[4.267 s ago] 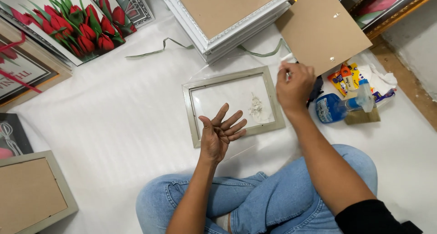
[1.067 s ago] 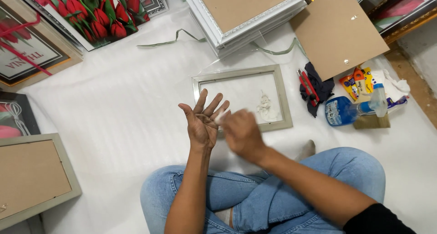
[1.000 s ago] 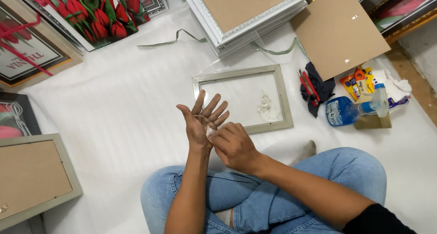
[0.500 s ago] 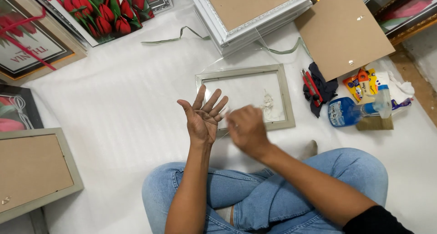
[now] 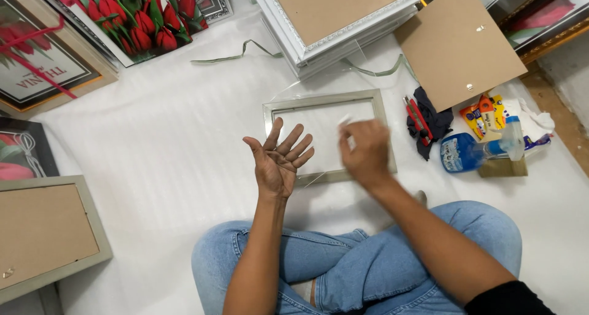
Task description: Cleaning the glass of a picture frame using a spray bottle and a cloth
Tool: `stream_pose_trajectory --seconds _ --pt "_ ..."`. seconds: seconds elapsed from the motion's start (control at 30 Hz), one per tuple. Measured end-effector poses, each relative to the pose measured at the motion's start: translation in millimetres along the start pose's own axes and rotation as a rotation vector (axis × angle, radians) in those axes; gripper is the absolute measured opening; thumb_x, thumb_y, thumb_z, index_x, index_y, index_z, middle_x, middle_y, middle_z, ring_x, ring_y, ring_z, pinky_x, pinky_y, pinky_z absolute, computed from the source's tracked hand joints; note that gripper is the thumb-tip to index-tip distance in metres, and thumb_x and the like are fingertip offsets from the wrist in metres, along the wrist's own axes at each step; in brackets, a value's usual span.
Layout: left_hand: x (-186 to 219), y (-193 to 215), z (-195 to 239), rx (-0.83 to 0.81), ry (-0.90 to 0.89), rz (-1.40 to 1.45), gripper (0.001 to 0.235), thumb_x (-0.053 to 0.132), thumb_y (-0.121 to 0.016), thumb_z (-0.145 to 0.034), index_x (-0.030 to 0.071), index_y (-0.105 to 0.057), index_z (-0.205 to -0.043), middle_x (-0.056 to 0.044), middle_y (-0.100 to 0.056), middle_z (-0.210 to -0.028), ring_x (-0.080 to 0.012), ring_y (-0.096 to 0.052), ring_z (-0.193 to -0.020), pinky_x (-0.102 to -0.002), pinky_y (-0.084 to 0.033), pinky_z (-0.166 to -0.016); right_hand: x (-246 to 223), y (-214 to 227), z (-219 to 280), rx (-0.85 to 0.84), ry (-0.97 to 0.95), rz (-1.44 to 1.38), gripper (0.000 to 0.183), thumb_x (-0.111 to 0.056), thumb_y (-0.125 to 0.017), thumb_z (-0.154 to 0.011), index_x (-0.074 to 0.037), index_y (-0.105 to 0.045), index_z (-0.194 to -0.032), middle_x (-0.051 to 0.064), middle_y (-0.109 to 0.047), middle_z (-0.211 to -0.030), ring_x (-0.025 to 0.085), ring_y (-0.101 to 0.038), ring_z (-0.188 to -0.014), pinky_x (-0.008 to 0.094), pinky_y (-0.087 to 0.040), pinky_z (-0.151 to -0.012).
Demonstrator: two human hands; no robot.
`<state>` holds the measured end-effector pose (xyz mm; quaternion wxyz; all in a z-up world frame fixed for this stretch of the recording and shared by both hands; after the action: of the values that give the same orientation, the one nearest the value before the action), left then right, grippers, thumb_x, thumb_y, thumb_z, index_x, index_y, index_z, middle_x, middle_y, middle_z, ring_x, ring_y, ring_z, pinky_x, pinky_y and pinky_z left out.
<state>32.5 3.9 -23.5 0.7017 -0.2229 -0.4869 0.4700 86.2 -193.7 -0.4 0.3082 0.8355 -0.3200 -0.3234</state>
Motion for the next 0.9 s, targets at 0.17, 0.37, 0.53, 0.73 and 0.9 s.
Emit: stream_pose_trajectory --seconds 0.17,0.37,0.53,0.73,0.9 --pt "-9.6 0.8 1.1 0.007 0.009 -0.066 0.096 0.087 -0.033 -0.081 0.018 -0.058 -0.143 -0.028 -0.064 -0.131 -0.0480 -0.064 -0.115 -0.064 -0.055 -0.096 -90.8 -15.3 25.5 -0.105 0.217 -0.245 0.006 -0.020 -0.072 -0.082 -0.019 -0.071 -0.088 0.002 -0.067 -0.085 0.029 -0.063 -0.085 0.044 -0.046 -0.076" --pt "-6.3 3.2 -1.2 -0.067 0.033 -0.033 0.092 0.085 -0.033 -0.084 0.017 -0.063 -0.138 -0.028 -0.067 -0.125 -0.0450 -0.068 -0.108 -0.059 -0.060 -0.089 60.1 2.0 -15.9 0.055 -0.110 0.165 0.008 -0.017 -0.073 -0.087 -0.021 -0.070 -0.093 -0.004 -0.065 -0.084 0.026 -0.061 -0.088 0.043 -0.042 -0.079" --pt "-18.7 1.2 0.7 -0.095 0.055 -0.025 0.091 0.084 -0.032 -0.086 0.016 -0.063 -0.138 -0.029 -0.067 -0.125 -0.0450 -0.068 -0.108 -0.059 -0.061 -0.087 20.4 9.8 -13.2 0.090 -0.242 0.213 0.005 -0.020 -0.069 -0.090 -0.020 -0.070 -0.096 0.001 -0.066 -0.086 0.031 -0.061 -0.091 0.047 -0.042 -0.079" --pt "-30.2 -0.7 5.3 -0.074 0.049 -0.107 0.099 0.085 -0.029 -0.084 0.014 -0.052 -0.149 -0.028 -0.065 -0.130 -0.0429 -0.069 -0.109 -0.055 -0.060 -0.089 -88.5 0.2 -1.6 -0.023 0.170 -0.248 0.005 -0.014 -0.071 -0.089 -0.016 -0.070 -0.085 0.001 -0.066 -0.083 0.026 -0.064 -0.084 0.039 -0.045 -0.077" --pt "-30.6 6.2 0.4 -0.145 0.098 -0.127 0.095 0.086 -0.025 -0.085 0.018 -0.059 -0.142 -0.026 -0.068 -0.125 -0.0415 -0.069 -0.110 -0.055 -0.061 -0.088 71.6 7.7 -27.7 0.169 -0.132 0.220 0.006 -0.017 -0.071 -0.091 -0.020 -0.067 -0.095 -0.003 -0.062 -0.083 0.028 -0.060 -0.086 0.044 -0.041 -0.075"
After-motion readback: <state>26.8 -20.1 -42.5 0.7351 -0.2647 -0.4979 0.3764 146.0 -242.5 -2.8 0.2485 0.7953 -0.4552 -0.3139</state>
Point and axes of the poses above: each hand's wrist, its own z-axis away from the middle knuckle, its own y-axis out of the back of the hand, x = y × z, the point moved 4 cm from there along -z, towards the middle knuckle
